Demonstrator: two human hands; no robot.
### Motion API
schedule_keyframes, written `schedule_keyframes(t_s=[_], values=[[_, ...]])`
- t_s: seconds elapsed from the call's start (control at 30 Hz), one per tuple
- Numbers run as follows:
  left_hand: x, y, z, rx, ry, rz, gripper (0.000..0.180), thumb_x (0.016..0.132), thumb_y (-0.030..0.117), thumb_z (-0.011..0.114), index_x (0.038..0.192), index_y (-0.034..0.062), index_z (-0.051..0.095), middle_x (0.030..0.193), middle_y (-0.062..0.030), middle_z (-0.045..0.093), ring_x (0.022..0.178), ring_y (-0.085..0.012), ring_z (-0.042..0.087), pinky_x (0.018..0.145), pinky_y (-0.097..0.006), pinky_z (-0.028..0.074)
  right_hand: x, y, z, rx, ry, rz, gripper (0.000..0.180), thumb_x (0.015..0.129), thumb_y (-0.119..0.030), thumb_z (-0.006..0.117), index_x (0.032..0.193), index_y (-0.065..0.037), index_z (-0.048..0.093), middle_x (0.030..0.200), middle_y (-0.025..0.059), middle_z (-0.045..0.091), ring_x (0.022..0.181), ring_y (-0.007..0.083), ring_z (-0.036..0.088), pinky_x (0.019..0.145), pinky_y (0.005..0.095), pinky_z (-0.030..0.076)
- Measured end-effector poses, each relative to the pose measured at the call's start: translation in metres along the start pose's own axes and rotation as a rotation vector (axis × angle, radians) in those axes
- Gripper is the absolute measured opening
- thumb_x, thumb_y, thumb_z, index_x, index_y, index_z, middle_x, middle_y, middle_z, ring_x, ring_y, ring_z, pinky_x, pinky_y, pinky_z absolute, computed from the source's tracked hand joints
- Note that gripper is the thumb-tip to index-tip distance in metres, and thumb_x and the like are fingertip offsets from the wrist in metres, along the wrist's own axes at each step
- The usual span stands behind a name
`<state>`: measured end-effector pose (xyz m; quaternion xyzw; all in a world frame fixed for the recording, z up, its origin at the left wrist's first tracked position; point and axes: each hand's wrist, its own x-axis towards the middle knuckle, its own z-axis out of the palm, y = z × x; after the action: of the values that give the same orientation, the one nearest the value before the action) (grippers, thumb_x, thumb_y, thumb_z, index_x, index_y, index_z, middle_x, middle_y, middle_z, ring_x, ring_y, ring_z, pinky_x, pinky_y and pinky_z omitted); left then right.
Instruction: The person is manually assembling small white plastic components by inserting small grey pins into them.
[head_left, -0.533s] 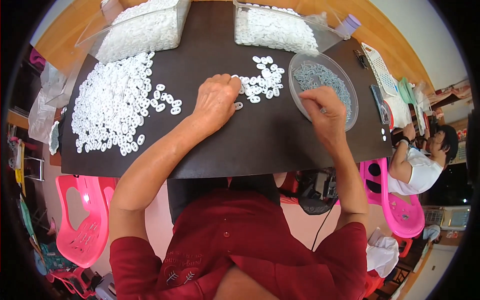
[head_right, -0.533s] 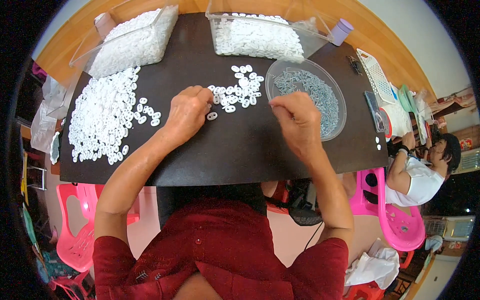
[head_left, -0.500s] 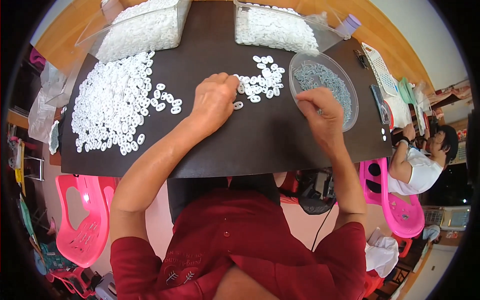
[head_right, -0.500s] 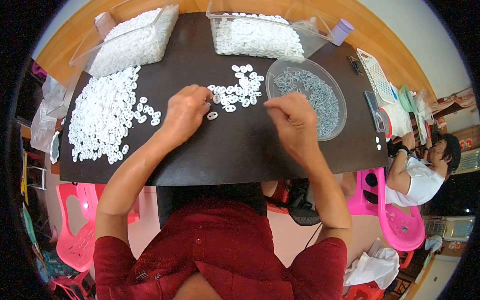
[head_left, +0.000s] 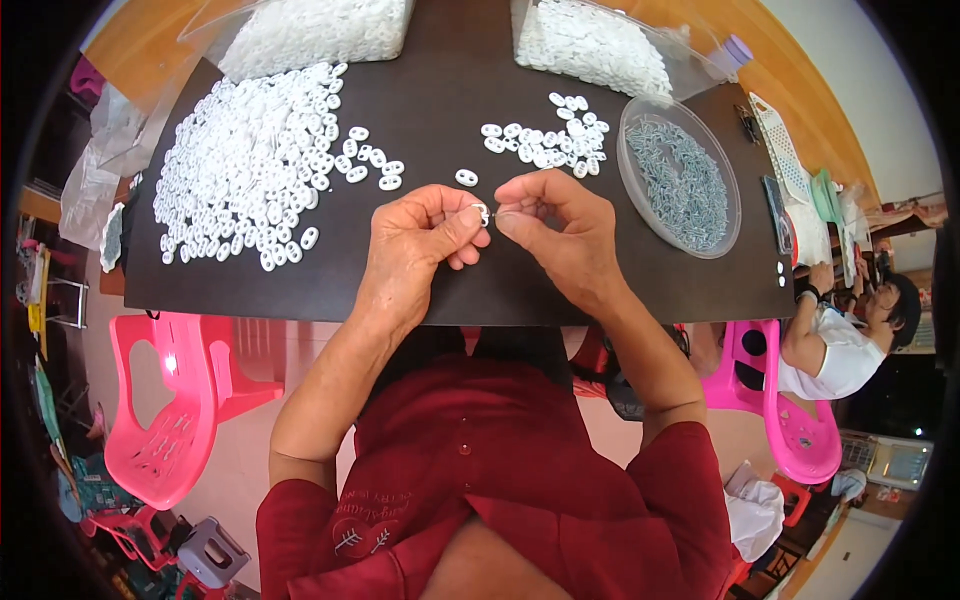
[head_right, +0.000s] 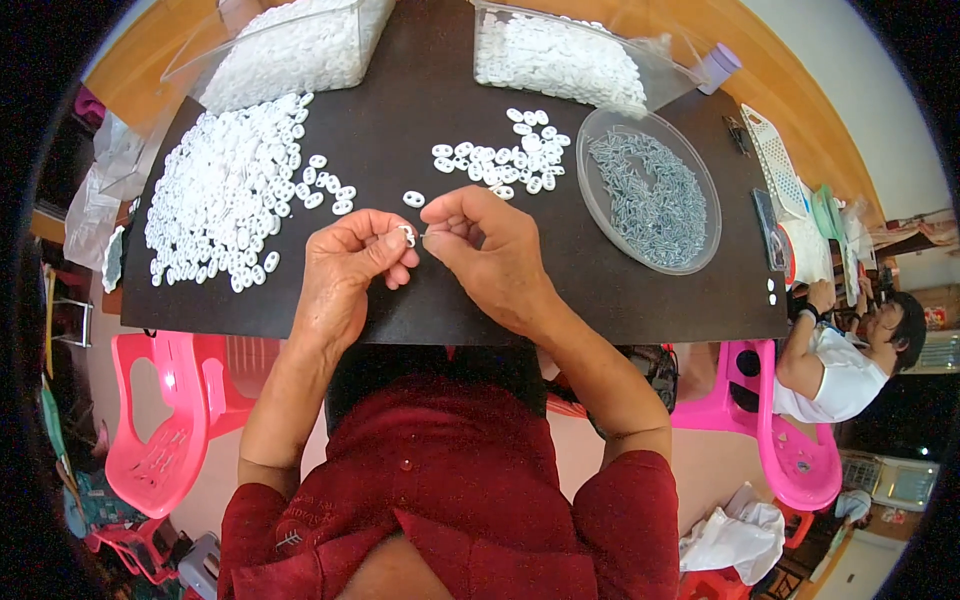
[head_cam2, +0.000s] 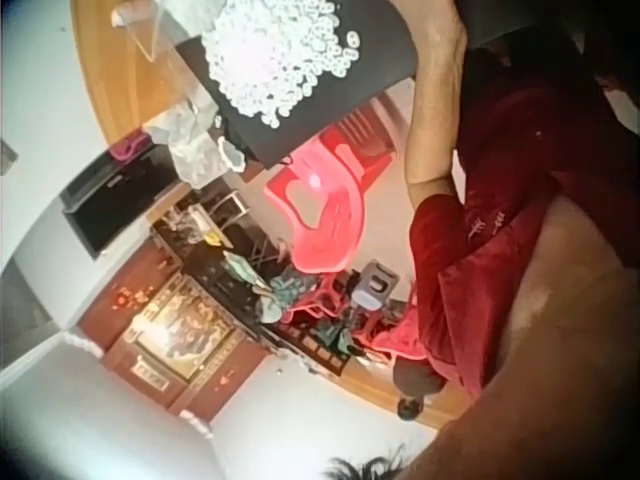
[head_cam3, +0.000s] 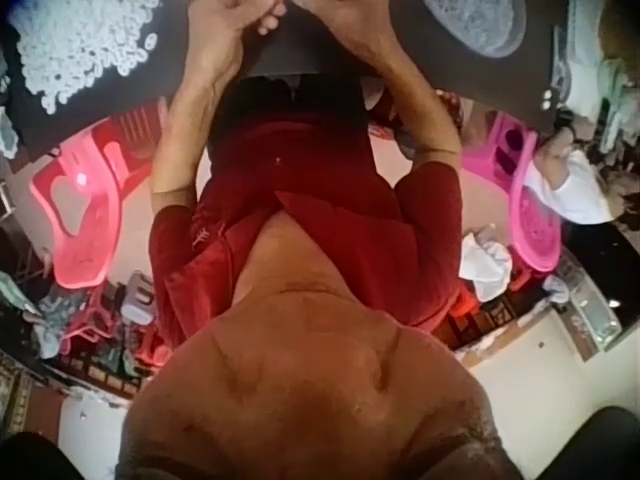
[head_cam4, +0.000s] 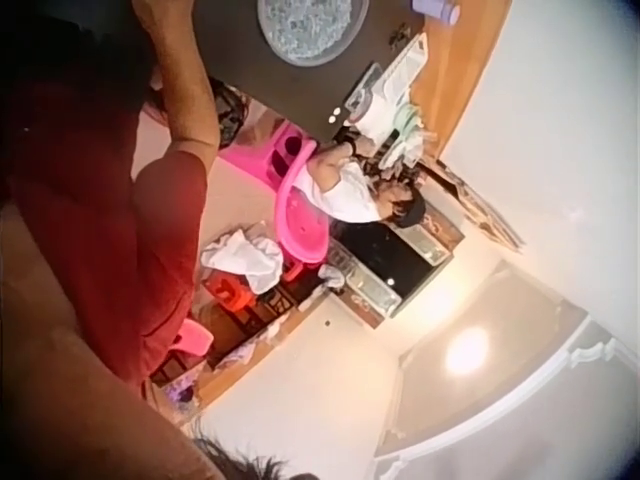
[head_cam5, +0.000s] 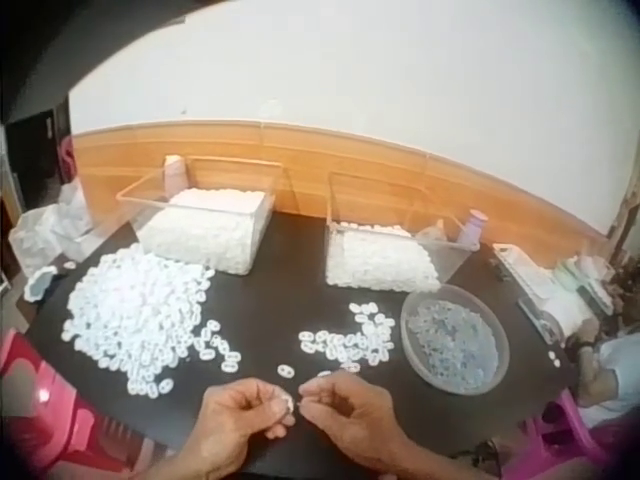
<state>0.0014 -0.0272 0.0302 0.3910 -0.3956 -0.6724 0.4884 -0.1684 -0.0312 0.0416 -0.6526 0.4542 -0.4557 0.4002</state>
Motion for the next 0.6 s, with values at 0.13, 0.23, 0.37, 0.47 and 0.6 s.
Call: schedule_keyframes(t_s=[0.13,0.23,0.37,0.47,0.6], values=[[-0.005,-0.003,-0.004,-0.012,0.009,0.021,0.013,0.086,0.012,0.061,0.088,-0.001,0.062,0.071,-0.0045,0.061,0.059,-0.0077,0.054,0.055,-0.019,0.043,0.0,-0.001,0.005,0.029,-0.036,0.03,0.017,0.078,-0.002,0.064,0.095,-0.001,0.062,0.081,0.0015,0.061,0.074,0.006,0.054,0.066,0.0209,0.045],[-0.007,-0.004,-0.007,-0.005,0.023,0.018,0.013,0.087,0.012,0.061,0.088,-0.0007,0.062,0.071,-0.0041,0.061,0.059,-0.0074,0.053,0.055,-0.019,0.043,0.0,-0.005,0.009,0.03,-0.052,0.032,0.018,0.078,-0.002,0.064,0.095,-0.002,0.062,0.081,0.0015,0.061,0.073,0.0059,0.054,0.066,0.0208,0.045],[-0.01,-0.005,-0.007,0.003,0.044,0.032,0.013,0.086,0.014,0.061,0.084,0.0009,0.062,0.068,-0.0022,0.059,0.058,-0.0057,0.051,0.054,-0.018,0.04,0.001,-0.005,0.013,0.031,-0.059,0.025,0.018,0.077,-0.002,0.064,0.095,-0.001,0.062,0.081,0.0014,0.061,0.073,0.006,0.054,0.066,0.0209,0.045],[-0.01,-0.006,-0.01,0.016,0.053,0.03,0.013,0.086,0.014,0.061,0.085,0.0006,0.062,0.069,-0.0025,0.06,0.059,-0.0061,0.052,0.054,-0.018,0.041,0.001,-0.006,0.014,-0.011,-0.079,0.031,0.018,0.077,-0.002,0.064,0.095,-0.001,0.062,0.081,0.0014,0.061,0.073,0.0062,0.054,0.067,0.0211,0.045],[-0.01,-0.006,-0.009,0.027,0.05,0.027,0.014,0.087,0.014,0.061,0.087,0.0004,0.062,0.069,-0.0028,0.06,0.059,-0.0065,0.052,0.055,-0.018,0.042,0.001,-0.007,0.013,0.006,-0.091,0.048,0.02,0.077,0.0,0.065,0.096,0.0,0.062,0.085,0.0019,0.061,0.077,0.0071,0.055,0.07,0.0217,0.046]])
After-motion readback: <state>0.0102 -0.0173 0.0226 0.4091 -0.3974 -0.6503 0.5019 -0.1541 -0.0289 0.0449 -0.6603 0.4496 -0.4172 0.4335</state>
